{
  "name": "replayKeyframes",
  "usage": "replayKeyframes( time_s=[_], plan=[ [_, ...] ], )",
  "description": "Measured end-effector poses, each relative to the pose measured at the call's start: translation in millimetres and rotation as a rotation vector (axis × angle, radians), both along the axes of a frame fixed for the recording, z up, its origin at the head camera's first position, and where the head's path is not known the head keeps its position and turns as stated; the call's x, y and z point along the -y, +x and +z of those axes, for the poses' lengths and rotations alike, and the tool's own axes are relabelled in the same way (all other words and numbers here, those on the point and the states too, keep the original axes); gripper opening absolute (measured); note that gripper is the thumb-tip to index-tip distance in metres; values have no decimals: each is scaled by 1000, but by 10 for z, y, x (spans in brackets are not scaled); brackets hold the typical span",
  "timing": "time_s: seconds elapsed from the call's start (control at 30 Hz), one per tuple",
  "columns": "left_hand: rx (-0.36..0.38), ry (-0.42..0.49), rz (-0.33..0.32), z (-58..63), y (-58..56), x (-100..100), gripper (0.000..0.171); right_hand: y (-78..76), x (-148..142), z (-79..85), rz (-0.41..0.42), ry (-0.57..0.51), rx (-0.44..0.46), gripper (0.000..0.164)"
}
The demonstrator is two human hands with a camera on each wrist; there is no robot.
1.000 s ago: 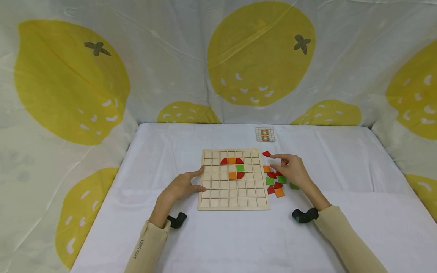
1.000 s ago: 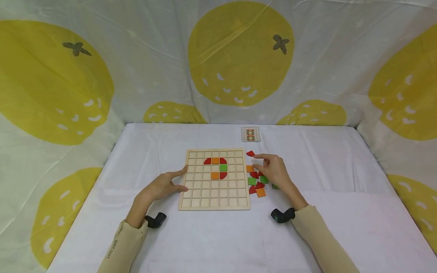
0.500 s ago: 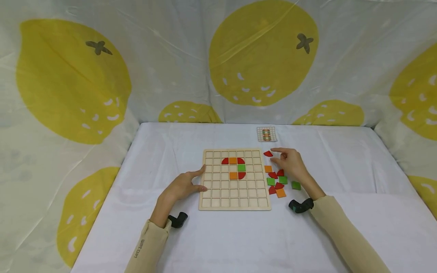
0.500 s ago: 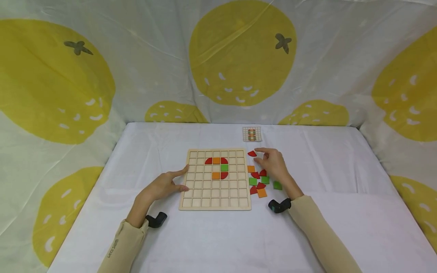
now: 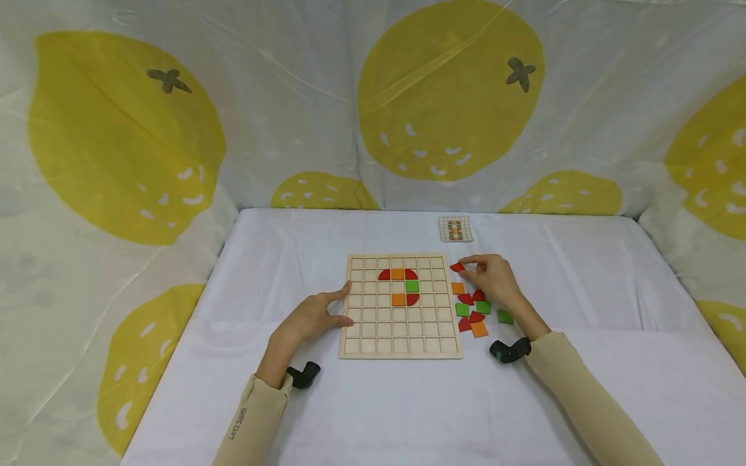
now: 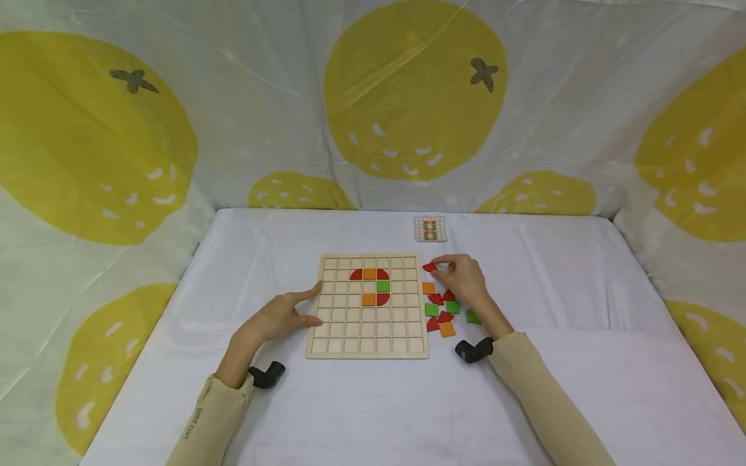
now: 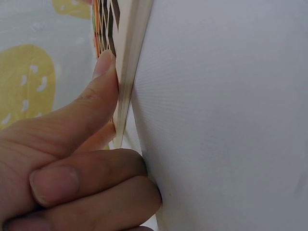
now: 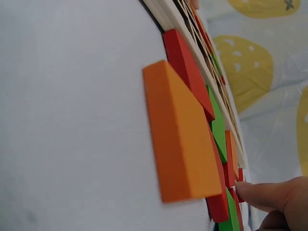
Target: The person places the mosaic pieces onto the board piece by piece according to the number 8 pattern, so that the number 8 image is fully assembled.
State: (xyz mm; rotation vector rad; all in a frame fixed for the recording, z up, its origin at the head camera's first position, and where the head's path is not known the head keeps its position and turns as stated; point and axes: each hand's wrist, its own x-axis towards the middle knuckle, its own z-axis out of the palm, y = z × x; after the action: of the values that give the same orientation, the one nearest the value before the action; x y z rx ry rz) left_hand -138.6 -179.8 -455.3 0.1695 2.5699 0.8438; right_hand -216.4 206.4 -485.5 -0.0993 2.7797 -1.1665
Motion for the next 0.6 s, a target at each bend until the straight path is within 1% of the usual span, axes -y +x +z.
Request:
replayKeyframes(
  time_s=[0.23,0.37,0.6],
  plan=[
    [8,1,10,-4,9,-7,87,63,-36,7,-10,45,-28,37],
    [6,-2,9,-1,11,-9,87,93,-63,19,-2,25,-8,39],
    [6,2,5,10,11,-12,87,95,-104,14,35,-7,13,35]
  ],
)
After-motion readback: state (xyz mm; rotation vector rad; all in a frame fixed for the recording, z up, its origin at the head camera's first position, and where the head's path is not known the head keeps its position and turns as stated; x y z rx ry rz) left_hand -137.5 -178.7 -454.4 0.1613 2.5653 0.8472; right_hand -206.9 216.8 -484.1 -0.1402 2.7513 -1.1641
